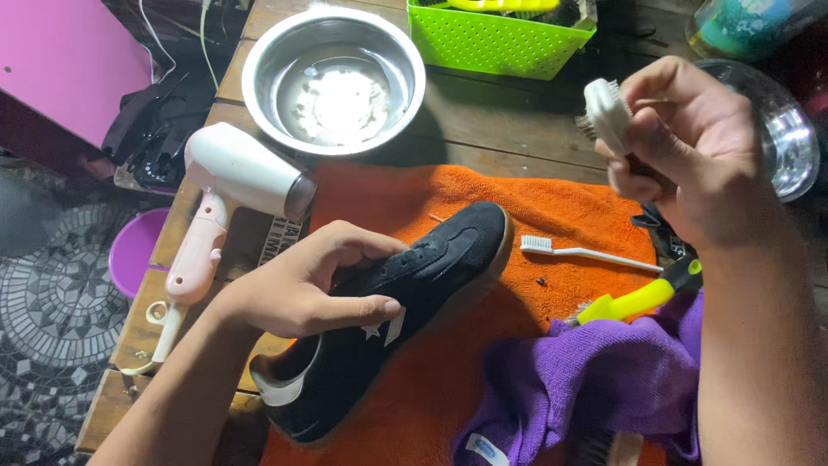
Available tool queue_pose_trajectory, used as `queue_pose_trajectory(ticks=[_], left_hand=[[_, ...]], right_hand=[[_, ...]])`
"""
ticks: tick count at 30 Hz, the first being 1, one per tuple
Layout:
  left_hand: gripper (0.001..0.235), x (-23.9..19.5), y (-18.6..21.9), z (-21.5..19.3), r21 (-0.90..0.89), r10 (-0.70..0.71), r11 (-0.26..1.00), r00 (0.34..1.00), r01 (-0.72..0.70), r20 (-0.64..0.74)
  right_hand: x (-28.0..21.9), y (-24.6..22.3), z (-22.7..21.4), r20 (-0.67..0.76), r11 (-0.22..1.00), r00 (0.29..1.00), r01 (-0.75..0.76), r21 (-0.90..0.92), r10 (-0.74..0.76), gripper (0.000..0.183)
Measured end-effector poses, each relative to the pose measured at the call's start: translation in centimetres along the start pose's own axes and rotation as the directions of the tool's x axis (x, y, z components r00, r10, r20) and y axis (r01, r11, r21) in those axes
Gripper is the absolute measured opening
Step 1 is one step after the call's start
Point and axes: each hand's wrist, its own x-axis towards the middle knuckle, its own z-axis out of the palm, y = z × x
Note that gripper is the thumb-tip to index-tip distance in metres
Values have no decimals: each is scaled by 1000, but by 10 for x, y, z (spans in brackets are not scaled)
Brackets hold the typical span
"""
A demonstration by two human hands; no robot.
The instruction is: The person cleans a black sneaker by scrubbing the upper fabric with a brush and then uses a small metal tool to pick debris out of the sole's treads. The shoe is held over an orange towel on a wooden table.
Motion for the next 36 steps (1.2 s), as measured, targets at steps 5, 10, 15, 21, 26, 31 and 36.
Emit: queue_pose_trajectory(ticks=[5,10,15,21,26,31,36], left_hand=[[48,-1,3,0,-23,-20,1000,1000,20,2],[53,-2,-4,0,-12,-20,1000,1000,20,-19],[47,1,6,0,38,0,999,1000,0,0],[50,0,-2,1,16,-16,1000,1000,17,-17],[48,1,9,1,76,1,997,1000,-1,-1],[52,-1,-3,-2,52,12,999,1000,-11,-18],[56,-4,-15,-7,18,12,1000,999,-11,-42]], right_hand=[[-1,-15,14,201,957,972,-166,237,119,62],[-3,-21,25,213,938,964,-214,272,158,62],[-5,-26,28,217,938,954,-258,231,209,67],[-2,-23,28,185,934,943,-308,180,275,56],[-1,-17,28,166,949,948,-292,120,271,69],[-5,-20,36,207,974,955,-225,30,214,53],[-14,-45,56,351,840,933,122,-528,85,68]])
